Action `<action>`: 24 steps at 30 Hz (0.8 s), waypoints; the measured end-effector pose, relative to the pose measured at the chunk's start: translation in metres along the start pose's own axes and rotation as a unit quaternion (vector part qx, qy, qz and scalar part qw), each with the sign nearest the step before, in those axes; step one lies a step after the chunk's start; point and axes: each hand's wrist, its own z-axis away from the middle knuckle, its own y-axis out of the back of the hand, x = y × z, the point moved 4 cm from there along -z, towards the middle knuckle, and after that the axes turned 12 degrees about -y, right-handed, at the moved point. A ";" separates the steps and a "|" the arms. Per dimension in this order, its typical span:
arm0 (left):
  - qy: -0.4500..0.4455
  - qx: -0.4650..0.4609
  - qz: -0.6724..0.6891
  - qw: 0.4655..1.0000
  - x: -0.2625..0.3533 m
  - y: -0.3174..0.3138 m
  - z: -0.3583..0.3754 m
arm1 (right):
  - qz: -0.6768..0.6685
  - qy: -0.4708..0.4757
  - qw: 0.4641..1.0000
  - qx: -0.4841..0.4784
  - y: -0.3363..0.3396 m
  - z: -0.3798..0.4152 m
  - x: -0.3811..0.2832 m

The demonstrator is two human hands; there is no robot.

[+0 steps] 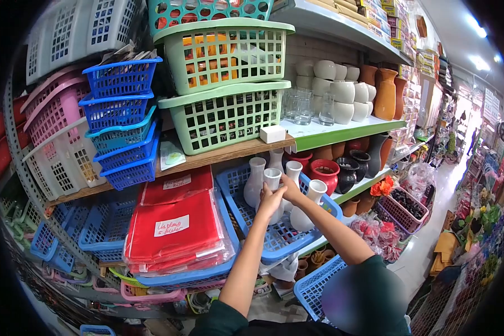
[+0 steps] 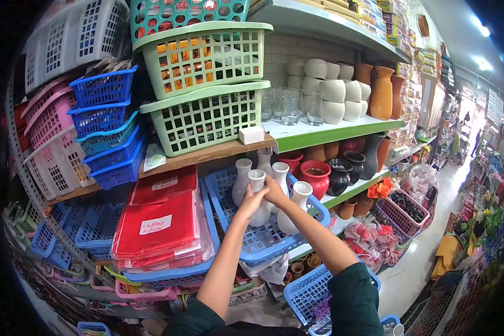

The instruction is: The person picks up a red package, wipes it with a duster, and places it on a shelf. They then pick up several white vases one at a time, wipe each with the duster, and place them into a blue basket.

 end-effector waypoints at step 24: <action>-0.023 0.057 0.126 0.990 0.036 0.013 0.032 | -0.040 -0.169 0.984 -0.038 0.027 0.039 -0.057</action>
